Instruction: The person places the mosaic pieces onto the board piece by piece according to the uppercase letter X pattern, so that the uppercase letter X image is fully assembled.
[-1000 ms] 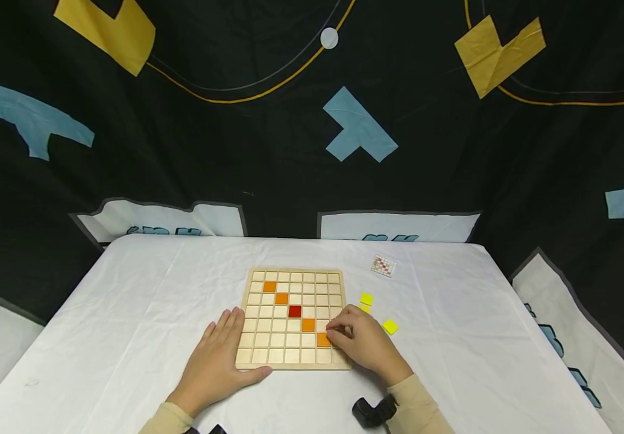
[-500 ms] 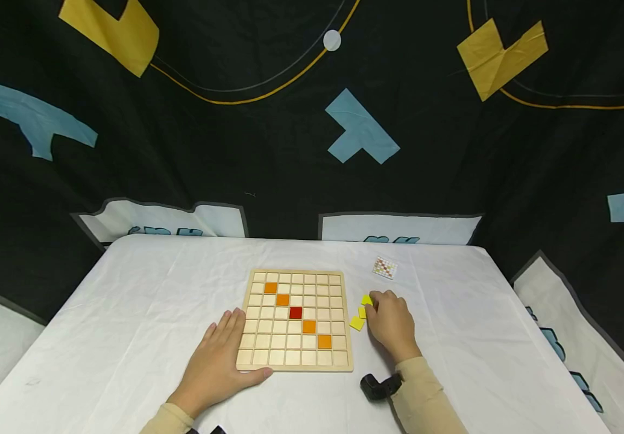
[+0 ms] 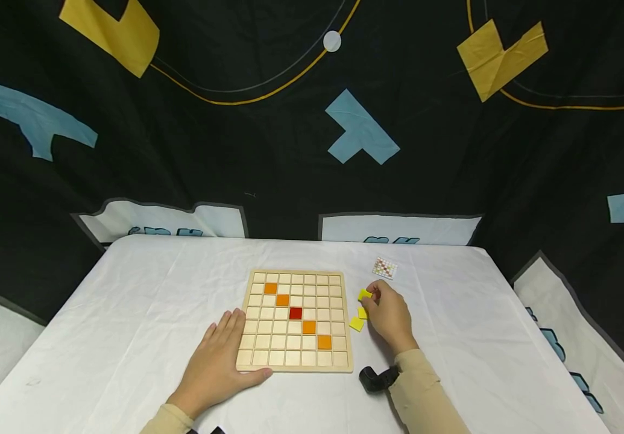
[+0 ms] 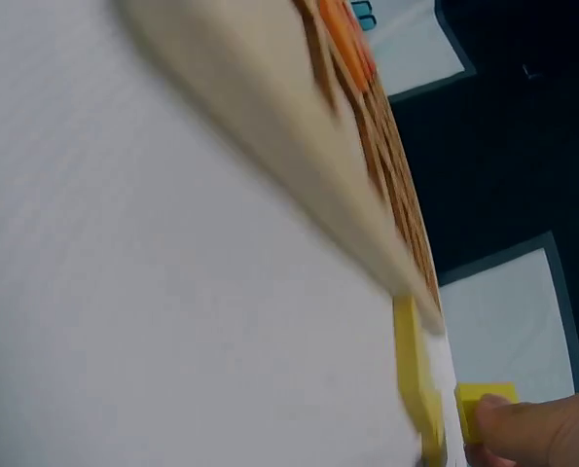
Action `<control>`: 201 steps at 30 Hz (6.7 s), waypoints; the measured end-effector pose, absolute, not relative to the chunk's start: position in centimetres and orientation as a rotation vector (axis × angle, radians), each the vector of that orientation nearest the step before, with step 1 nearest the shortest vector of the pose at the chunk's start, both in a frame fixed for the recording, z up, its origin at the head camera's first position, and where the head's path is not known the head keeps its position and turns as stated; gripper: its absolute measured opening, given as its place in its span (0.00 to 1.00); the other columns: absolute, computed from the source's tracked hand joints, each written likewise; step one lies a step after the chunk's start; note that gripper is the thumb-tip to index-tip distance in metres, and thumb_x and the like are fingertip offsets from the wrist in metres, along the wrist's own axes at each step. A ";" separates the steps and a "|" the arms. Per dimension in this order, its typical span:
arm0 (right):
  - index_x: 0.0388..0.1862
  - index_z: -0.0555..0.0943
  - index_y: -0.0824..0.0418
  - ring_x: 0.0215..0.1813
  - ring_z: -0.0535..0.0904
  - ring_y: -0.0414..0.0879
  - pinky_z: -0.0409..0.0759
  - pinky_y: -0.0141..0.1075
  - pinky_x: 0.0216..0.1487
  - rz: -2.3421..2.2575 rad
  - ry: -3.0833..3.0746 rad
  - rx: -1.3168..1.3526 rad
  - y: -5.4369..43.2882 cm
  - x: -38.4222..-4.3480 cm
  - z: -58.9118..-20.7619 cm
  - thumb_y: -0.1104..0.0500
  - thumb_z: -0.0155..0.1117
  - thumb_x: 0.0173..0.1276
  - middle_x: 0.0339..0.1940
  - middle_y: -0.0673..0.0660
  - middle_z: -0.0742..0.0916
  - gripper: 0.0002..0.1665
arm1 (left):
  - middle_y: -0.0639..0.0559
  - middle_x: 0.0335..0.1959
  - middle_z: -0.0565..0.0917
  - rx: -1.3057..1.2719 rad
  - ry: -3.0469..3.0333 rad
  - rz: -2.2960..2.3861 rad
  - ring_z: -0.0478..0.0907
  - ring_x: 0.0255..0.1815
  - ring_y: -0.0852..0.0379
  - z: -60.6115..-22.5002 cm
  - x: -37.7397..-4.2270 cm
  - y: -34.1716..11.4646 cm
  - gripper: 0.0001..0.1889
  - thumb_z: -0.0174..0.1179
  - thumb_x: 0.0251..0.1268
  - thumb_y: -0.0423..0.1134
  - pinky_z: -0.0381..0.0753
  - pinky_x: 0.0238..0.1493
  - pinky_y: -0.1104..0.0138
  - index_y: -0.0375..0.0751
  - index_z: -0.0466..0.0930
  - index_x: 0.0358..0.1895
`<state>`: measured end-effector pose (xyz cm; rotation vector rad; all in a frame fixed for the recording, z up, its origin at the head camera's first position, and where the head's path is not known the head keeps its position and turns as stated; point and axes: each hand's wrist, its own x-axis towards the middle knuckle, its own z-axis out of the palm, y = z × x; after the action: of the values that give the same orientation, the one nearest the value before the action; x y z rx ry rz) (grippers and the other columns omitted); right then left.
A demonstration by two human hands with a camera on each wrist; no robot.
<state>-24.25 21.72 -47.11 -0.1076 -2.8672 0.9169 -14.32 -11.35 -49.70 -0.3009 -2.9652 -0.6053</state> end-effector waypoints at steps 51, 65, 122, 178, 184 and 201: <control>0.60 0.81 0.58 0.34 0.75 0.44 0.76 0.39 0.36 0.709 -3.043 0.180 21.0 -23.1 -45.4 0.59 0.65 0.69 0.42 0.53 0.84 0.20 | 0.41 0.80 0.55 -0.308 -2.972 -0.598 0.48 0.82 0.43 -49.8 -14.4 -11.2 0.67 0.56 0.44 0.83 0.49 0.81 0.47 0.33 0.52 0.78; 0.53 0.84 0.58 0.42 0.77 0.47 0.79 0.46 0.46 0.636 -3.027 0.200 22.6 -21.4 -46.5 0.59 0.68 0.66 0.41 0.52 0.82 0.16 | 0.42 0.81 0.54 -0.305 -2.973 -0.593 0.48 0.82 0.43 -49.9 -14.4 -11.4 0.67 0.54 0.44 0.84 0.50 0.81 0.47 0.33 0.51 0.78; 0.56 0.86 0.55 0.37 0.74 0.41 0.77 0.36 0.42 0.834 -2.976 0.403 13.6 -23.3 -46.5 0.61 0.65 0.69 0.41 0.49 0.82 0.16 | 0.41 0.80 0.56 -0.305 -2.959 -0.591 0.50 0.82 0.43 -49.8 -14.4 -11.4 0.66 0.57 0.44 0.82 0.51 0.81 0.47 0.33 0.53 0.77; 0.40 0.82 0.49 0.29 0.75 0.34 0.74 0.29 0.33 0.954 -2.862 0.435 12.0 -19.6 -46.0 0.54 0.73 0.63 0.27 0.39 0.82 0.09 | 0.41 0.80 0.55 -0.301 -2.976 -0.593 0.49 0.82 0.42 -49.7 -14.4 -11.3 0.66 0.57 0.45 0.82 0.50 0.81 0.47 0.33 0.52 0.78; 0.40 0.82 0.49 0.27 0.71 0.33 0.71 0.26 0.30 0.939 -2.862 0.532 10.3 -19.7 -46.3 0.54 0.72 0.64 0.26 0.39 0.80 0.08 | 0.41 0.80 0.55 -0.309 -2.977 -0.585 0.49 0.82 0.43 -49.7 -14.4 -11.3 0.66 0.56 0.45 0.82 0.50 0.81 0.47 0.33 0.52 0.78; 0.37 0.88 0.51 0.34 0.74 0.36 0.75 0.28 0.34 0.792 -2.849 0.571 9.2 -19.6 -46.8 0.53 0.73 0.63 0.34 0.43 0.80 0.05 | 0.40 0.80 0.55 -0.316 -2.969 -0.570 0.50 0.82 0.42 -49.7 -14.4 -11.3 0.66 0.55 0.45 0.83 0.51 0.81 0.47 0.33 0.53 0.78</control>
<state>-19.64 9.16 -46.79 0.5708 -2.8486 0.7918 -14.43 -11.32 -49.67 -0.3164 -2.9686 -0.5702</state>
